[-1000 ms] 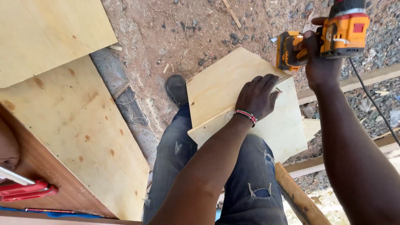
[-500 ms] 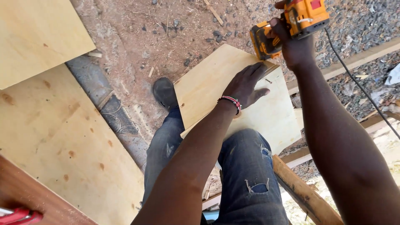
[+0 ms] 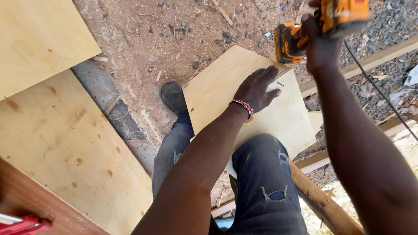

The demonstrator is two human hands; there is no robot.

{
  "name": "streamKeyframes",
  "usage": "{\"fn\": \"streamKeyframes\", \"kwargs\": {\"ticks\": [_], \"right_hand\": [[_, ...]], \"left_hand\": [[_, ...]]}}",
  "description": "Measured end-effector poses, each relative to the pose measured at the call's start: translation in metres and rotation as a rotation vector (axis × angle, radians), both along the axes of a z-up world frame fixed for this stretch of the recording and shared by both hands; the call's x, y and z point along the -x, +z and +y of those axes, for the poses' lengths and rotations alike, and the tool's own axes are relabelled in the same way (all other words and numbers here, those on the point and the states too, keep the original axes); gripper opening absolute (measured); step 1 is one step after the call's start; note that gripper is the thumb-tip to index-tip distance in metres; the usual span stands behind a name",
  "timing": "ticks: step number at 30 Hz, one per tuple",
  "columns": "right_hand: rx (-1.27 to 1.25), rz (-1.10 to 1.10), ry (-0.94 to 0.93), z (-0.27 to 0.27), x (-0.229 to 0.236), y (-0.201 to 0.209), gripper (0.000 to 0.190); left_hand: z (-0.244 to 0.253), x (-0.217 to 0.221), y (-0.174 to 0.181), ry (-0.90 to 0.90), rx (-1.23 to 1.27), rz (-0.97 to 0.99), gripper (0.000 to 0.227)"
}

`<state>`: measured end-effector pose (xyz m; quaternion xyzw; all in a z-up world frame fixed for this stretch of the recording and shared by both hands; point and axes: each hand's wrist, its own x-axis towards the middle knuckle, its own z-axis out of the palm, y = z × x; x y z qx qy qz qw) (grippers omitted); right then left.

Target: Assembling a wooden box by drilling screws into plywood panels.

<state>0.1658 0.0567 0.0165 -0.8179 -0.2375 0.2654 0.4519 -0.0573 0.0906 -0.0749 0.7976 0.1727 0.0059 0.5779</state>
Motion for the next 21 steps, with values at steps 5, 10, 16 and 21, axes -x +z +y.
{"fn": "streamKeyframes", "kwargs": {"ticks": [5, 10, 16, 21], "right_hand": [[-0.071, 0.111, -0.107, 0.025, -0.012, -0.006, 0.018], [0.142, -0.017, 0.191, 0.017, 0.007, 0.007, 0.029], [0.116, 0.274, 0.138, 0.037, -0.011, -0.003, 0.033], [0.246, 0.068, 0.260, 0.060, -0.006, 0.007, 0.024]], "left_hand": [[0.001, -0.003, -0.009, -0.039, 0.016, 0.056, 0.077], [0.000, 0.002, -0.006, -0.044, 0.032, 0.071, 0.078], [0.018, 0.000, 0.012, -0.062, 0.060, 0.116, 0.079], [0.017, -0.001, 0.015, -0.066, 0.073, 0.145, 0.075]]}}
